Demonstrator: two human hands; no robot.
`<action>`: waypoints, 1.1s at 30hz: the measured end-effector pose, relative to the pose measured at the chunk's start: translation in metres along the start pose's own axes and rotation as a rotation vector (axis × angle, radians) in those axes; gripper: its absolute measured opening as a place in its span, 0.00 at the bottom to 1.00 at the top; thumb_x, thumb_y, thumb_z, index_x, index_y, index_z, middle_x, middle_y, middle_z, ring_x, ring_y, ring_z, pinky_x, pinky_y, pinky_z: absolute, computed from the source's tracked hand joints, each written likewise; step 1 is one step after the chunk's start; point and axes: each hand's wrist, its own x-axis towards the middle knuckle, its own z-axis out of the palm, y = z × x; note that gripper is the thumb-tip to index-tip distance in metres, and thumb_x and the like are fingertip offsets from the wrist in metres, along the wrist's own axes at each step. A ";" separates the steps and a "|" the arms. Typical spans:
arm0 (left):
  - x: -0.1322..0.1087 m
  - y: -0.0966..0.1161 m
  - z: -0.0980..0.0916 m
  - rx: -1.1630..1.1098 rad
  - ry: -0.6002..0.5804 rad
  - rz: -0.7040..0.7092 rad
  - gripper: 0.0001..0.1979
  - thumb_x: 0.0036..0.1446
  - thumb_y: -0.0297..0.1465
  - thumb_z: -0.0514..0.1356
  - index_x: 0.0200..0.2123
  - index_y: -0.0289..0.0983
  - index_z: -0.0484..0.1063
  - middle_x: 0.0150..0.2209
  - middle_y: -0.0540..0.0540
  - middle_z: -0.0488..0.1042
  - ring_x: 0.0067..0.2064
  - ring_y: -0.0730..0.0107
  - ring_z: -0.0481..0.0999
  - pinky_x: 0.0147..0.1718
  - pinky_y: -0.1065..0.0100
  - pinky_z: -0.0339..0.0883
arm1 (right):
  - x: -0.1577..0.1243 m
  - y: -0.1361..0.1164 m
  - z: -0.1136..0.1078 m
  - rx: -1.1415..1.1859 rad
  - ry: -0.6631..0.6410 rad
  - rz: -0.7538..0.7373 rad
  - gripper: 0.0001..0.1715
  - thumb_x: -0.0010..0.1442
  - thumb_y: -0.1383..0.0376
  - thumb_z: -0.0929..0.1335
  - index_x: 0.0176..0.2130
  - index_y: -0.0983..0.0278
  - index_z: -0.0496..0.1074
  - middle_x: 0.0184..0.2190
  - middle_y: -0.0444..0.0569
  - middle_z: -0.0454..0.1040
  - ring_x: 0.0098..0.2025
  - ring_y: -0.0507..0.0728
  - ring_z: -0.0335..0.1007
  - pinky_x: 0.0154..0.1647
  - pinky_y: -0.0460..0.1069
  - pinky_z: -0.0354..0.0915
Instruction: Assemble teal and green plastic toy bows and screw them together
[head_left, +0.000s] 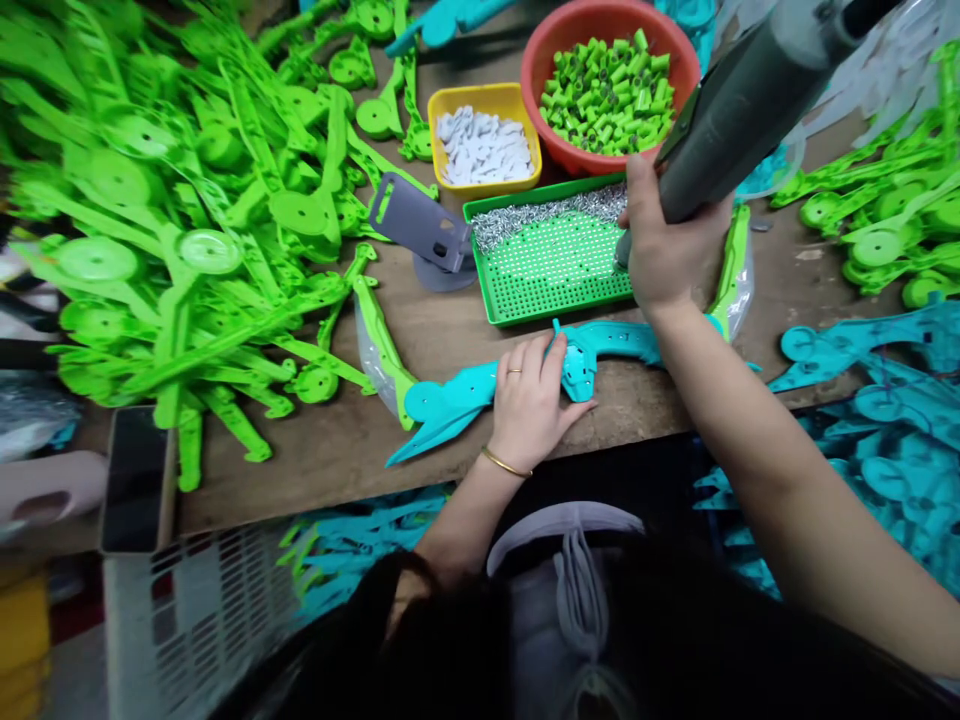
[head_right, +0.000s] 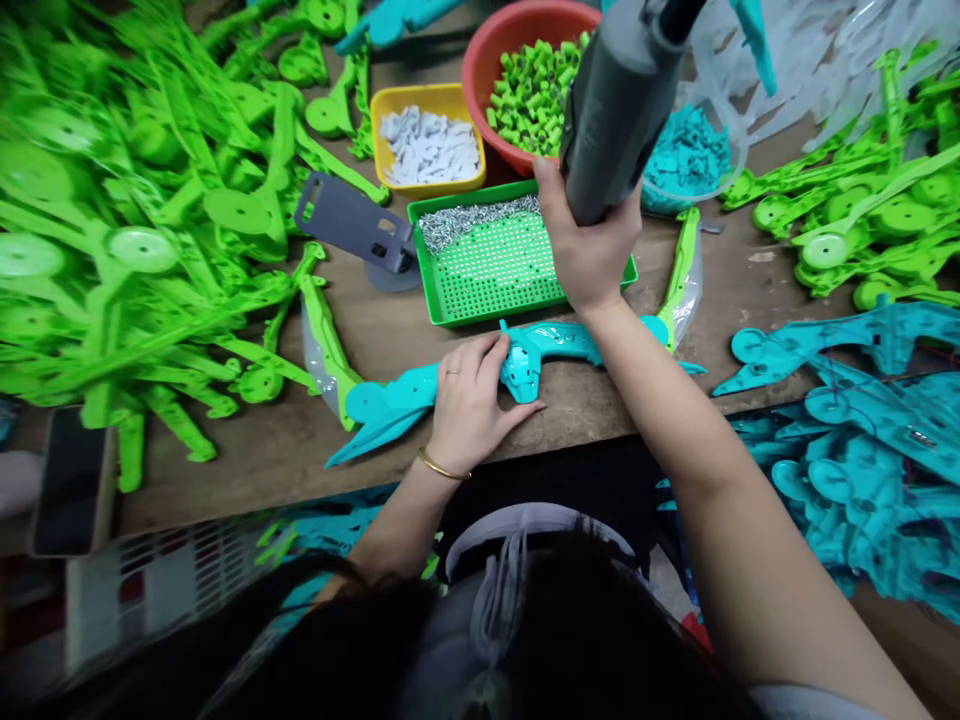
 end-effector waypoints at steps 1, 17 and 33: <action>0.000 0.000 0.001 0.006 0.007 0.002 0.41 0.49 0.46 0.68 0.60 0.30 0.61 0.57 0.31 0.68 0.58 0.45 0.67 0.56 0.49 0.61 | 0.000 -0.003 0.001 0.001 0.094 -0.010 0.23 0.60 0.42 0.63 0.46 0.53 0.59 0.44 0.48 0.75 0.48 0.56 0.69 0.53 0.57 0.68; 0.043 0.036 -0.006 0.104 -0.098 0.142 0.37 0.53 0.48 0.64 0.57 0.28 0.64 0.56 0.30 0.68 0.57 0.45 0.65 0.57 0.51 0.59 | 0.000 -0.038 -0.031 0.227 0.390 -0.065 0.31 0.50 0.38 0.68 0.40 0.58 0.63 0.31 0.41 0.71 0.22 0.48 0.64 0.24 0.50 0.64; 0.063 0.030 0.015 -0.007 -0.153 0.094 0.30 0.56 0.48 0.61 0.53 0.31 0.68 0.47 0.37 0.72 0.51 0.52 0.69 0.51 0.56 0.60 | 0.004 -0.008 -0.001 0.135 0.268 0.047 0.27 0.51 0.37 0.68 0.36 0.54 0.62 0.26 0.41 0.74 0.27 0.52 0.68 0.34 0.53 0.72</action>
